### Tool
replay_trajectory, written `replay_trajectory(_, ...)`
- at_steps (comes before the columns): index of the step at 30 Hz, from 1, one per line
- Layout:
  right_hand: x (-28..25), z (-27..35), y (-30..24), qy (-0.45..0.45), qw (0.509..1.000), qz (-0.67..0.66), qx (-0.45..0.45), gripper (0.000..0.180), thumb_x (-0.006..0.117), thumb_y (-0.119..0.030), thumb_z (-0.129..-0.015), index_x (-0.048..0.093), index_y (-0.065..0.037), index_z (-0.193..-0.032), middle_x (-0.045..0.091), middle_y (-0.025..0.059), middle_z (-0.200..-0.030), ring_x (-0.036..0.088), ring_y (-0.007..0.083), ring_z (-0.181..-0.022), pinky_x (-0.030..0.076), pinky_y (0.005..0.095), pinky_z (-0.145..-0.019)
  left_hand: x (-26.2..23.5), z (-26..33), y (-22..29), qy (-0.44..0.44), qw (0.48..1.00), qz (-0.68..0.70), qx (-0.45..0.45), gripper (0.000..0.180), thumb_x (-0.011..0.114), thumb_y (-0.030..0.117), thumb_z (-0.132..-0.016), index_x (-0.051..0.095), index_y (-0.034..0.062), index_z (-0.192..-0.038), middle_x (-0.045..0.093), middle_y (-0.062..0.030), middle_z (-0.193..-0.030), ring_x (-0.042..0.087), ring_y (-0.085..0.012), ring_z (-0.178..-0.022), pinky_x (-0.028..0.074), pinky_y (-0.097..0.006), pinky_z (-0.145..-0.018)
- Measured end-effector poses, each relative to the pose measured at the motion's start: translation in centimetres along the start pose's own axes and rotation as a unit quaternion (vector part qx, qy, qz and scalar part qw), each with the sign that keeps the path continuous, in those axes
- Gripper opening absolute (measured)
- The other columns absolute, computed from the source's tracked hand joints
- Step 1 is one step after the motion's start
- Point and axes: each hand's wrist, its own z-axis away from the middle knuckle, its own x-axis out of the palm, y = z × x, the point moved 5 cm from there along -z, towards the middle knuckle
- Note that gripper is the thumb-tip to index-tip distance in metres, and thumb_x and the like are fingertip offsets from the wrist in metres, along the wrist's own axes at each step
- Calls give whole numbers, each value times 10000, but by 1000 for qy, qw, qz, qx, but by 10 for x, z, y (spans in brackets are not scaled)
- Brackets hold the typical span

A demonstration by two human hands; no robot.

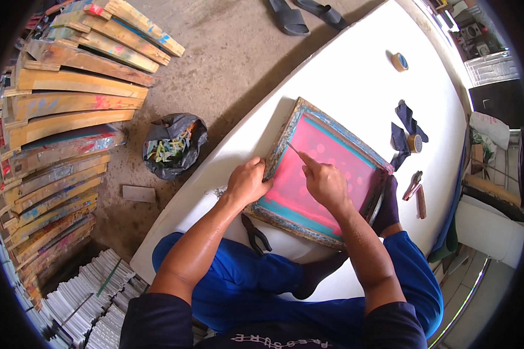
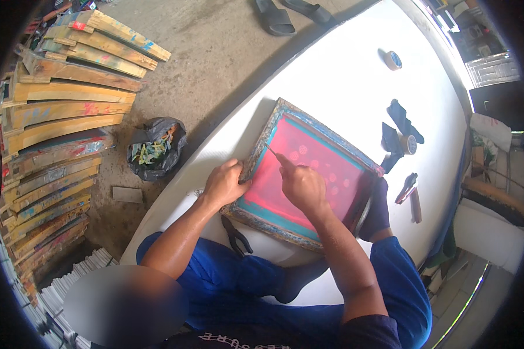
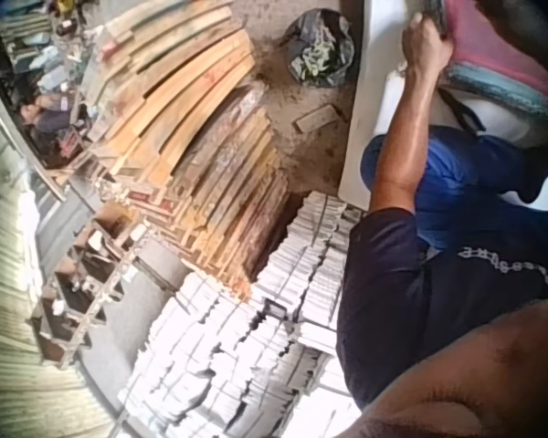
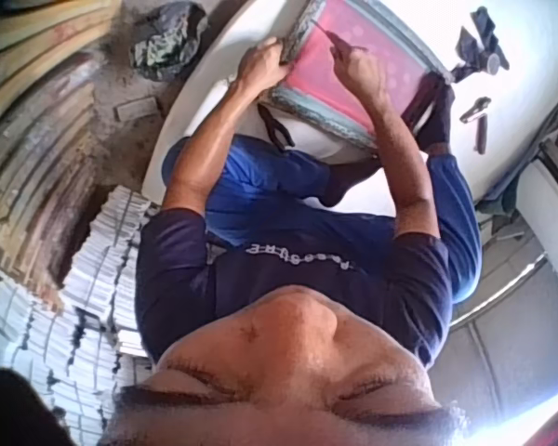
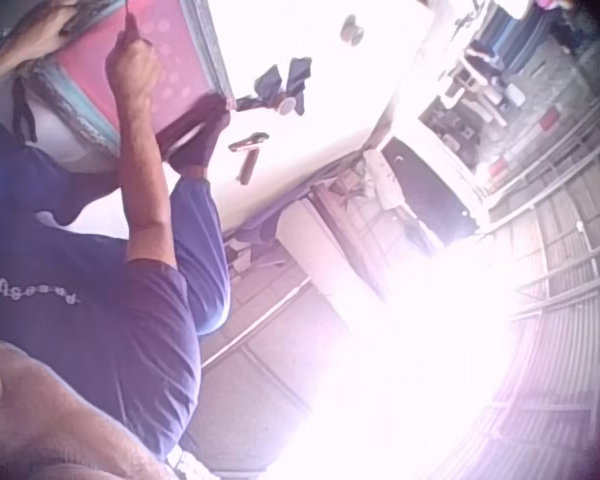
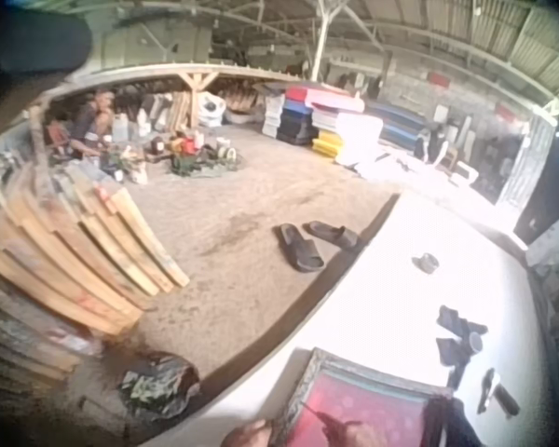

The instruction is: The person sits on the floor and uses a small metal tool to scrape the edge of a rectangular frame with a pink surface. The person repeatedly scrapes along the frame's border, removing material and creating small debris.

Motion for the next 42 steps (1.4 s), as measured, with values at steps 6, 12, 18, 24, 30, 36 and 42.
replay_trajectory(6, 7, -2, -7, -42, 998, 44, 10, 405, 617, -199, -1023, 671, -151, -1422, 740, 222, -812, 738, 410, -675, 593, 534, -638, 5, 0, -4, 13, 1000, -3, 14, 378, 846, 193, -779, 720, -34, -1053, 687, -206, -988, 703, -450, -920, 580, -516, -808)
replay_trajectory(12, 12, -7, 6, -66, 996, -63, 13, 439, 623, -195, -1034, 659, -122, -1465, 771, 252, -899, 754, 431, -746, 607, 490, -731, 3, 1, -5, 28, 999, 16, 36, 347, 846, 184, -766, 694, -47, -974, 668, -202, -942, 694, -448, -882, 567, -524, -773)
replay_trajectory(18, 38, -8, 42, -119, 920, -346, 139, 455, 649, -214, -1048, 641, -116, -1492, 805, 186, -1005, 777, 307, -816, 601, 443, -754, 3, -1, -5, 12, 999, 16, 30, 331, 848, 200, -764, 669, -43, -901, 636, -189, -879, 670, -430, -812, 548, -517, -734)
replay_trajectory(24, 29, -5, 23, 4, 993, -103, -50, 446, 646, -171, -1080, 616, -34, -1503, 741, 42, -839, 615, 115, -622, 527, 312, -587, 1, 0, -7, 17, 999, 10, 35, 334, 852, 214, -769, 664, -44, -866, 633, -187, -865, 671, -421, -796, 546, -515, -725)
replay_trajectory(30, 28, -14, 47, -193, 849, -442, 218, 423, 661, -189, -1072, 646, -90, -1483, 794, 53, -962, 660, 163, -697, 573, 344, -706, 1, -1, -4, 8, 1000, 10, 19, 344, 859, 228, -775, 669, -44, -865, 638, -186, -870, 678, -420, -802, 549, -514, -730)
replay_trajectory(36, 22, -15, 40, -69, 958, -271, 61, 395, 653, -229, -1074, 675, -129, -1456, 822, 108, -1037, 753, 233, -837, 599, 369, -820, 0, -1, 0, 4, 1000, -4, -4, 355, 860, 246, -788, 692, -46, -899, 653, -181, -905, 692, -417, -840, 560, -515, -762)
replay_trajectory(42, 9, 17, -5, 13, 992, -114, 56, 369, 651, -245, -1025, 717, -224, -1388, 755, 221, -862, 749, 430, -823, 595, 541, -754, 1, 2, 2, 3, 999, -34, -24, 406, 858, 295, -835, 710, -48, -995, 677, -190, -995, 708, -424, -933, 575, -518, -828)
